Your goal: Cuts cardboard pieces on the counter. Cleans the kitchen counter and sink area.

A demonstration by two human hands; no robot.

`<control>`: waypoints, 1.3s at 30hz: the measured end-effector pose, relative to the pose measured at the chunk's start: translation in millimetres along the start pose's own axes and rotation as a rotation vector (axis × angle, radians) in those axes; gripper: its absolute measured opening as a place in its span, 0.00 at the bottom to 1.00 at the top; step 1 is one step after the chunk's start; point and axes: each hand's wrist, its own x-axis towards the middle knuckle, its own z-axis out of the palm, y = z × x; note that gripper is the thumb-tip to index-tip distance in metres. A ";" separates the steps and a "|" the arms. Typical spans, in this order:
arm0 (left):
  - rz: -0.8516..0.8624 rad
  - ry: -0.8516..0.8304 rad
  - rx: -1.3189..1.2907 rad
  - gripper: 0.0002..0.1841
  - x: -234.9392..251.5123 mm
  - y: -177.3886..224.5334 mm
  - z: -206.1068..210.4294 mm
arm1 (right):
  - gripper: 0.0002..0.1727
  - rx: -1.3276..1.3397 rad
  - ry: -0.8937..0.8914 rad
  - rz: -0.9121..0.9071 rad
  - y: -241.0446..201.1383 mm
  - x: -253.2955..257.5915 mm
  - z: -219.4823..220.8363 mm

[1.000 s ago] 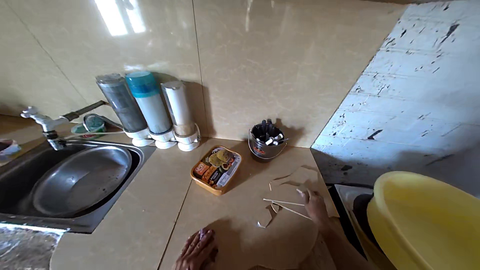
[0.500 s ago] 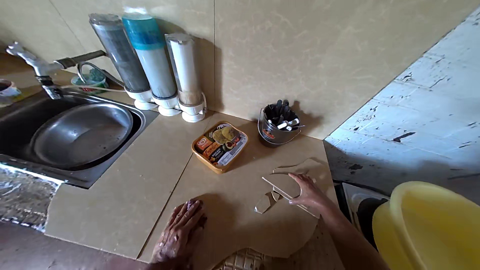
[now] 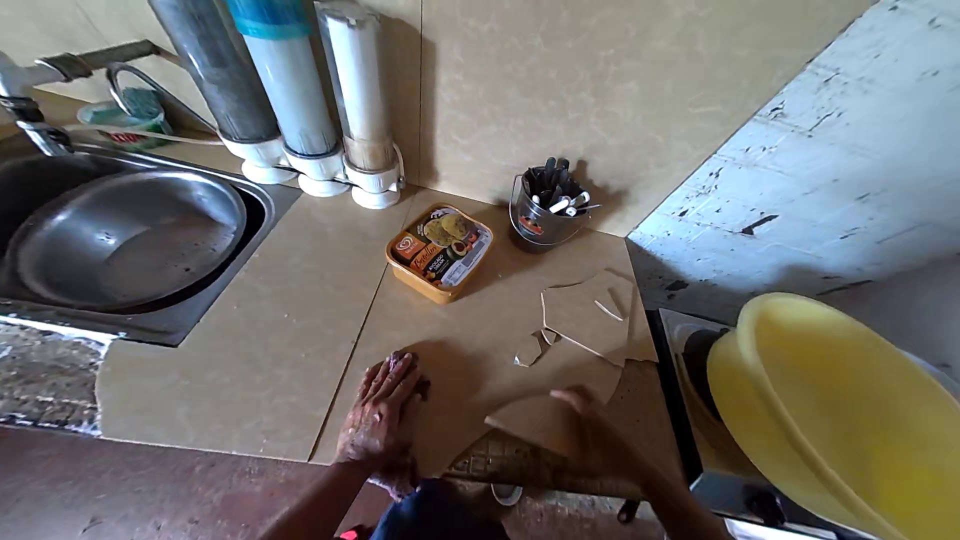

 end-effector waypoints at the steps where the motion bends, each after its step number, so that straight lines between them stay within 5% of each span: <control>1: -0.006 -0.018 -0.005 0.27 0.1 -0.1 -1.0 | 0.54 -0.023 -0.017 -0.006 -7.8 -10.0 15.6; 7: -0.013 -0.082 -0.018 0.26 1.1 3.7 -7.5 | 0.56 -0.038 0.066 -0.003 -21.9 -36.9 80.0; 12: -0.017 -0.085 -0.012 0.24 1.7 5.4 -9.2 | 0.39 -0.187 0.427 -0.055 -18.2 -39.7 122.1; 18: -0.050 -0.149 -0.028 0.24 3.3 5.2 -11.5 | 0.42 -0.125 0.739 0.177 -29.5 -38.1 165.1; 27: -0.032 -0.129 -0.019 0.24 3.4 7.5 -13.3 | 0.38 -0.291 0.698 -0.044 -18.2 -23.1 159.6; 39: 0.017 -0.025 0.009 0.25 2.4 3.8 0.2 | 0.40 -0.255 0.741 0.068 -19.6 -25.4 170.7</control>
